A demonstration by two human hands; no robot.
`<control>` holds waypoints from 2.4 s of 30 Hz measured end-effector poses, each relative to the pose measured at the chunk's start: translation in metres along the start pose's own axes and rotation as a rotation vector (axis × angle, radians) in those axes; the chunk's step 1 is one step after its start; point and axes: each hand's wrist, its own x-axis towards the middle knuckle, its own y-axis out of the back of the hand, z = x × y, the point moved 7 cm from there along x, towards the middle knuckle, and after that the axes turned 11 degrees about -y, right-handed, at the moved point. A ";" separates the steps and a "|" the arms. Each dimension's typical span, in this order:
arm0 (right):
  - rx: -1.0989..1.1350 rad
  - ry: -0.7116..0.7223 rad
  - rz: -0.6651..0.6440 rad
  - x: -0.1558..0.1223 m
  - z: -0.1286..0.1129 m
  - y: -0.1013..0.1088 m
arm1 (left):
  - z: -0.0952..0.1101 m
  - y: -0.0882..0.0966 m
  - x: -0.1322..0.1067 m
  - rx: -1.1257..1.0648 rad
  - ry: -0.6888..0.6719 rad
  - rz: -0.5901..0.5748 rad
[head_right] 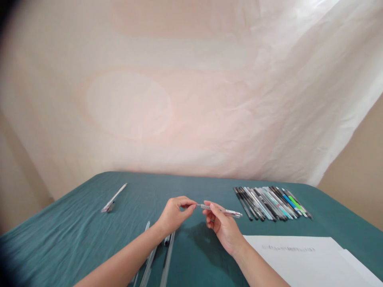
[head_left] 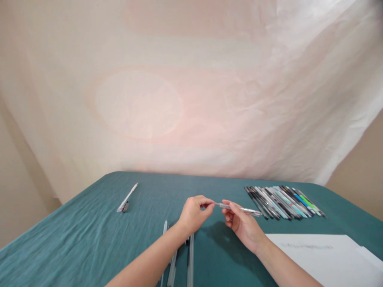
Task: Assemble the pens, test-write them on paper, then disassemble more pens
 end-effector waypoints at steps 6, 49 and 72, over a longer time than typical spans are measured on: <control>-0.019 0.009 -0.002 -0.002 0.001 -0.003 | 0.004 0.005 -0.001 0.081 0.004 0.017; -0.112 0.084 -0.014 -0.004 -0.002 -0.006 | -0.020 -0.009 -0.002 -0.256 0.280 -0.097; -0.178 0.080 0.006 -0.001 0.000 0.003 | -0.032 -0.012 -0.005 -0.351 0.402 -0.105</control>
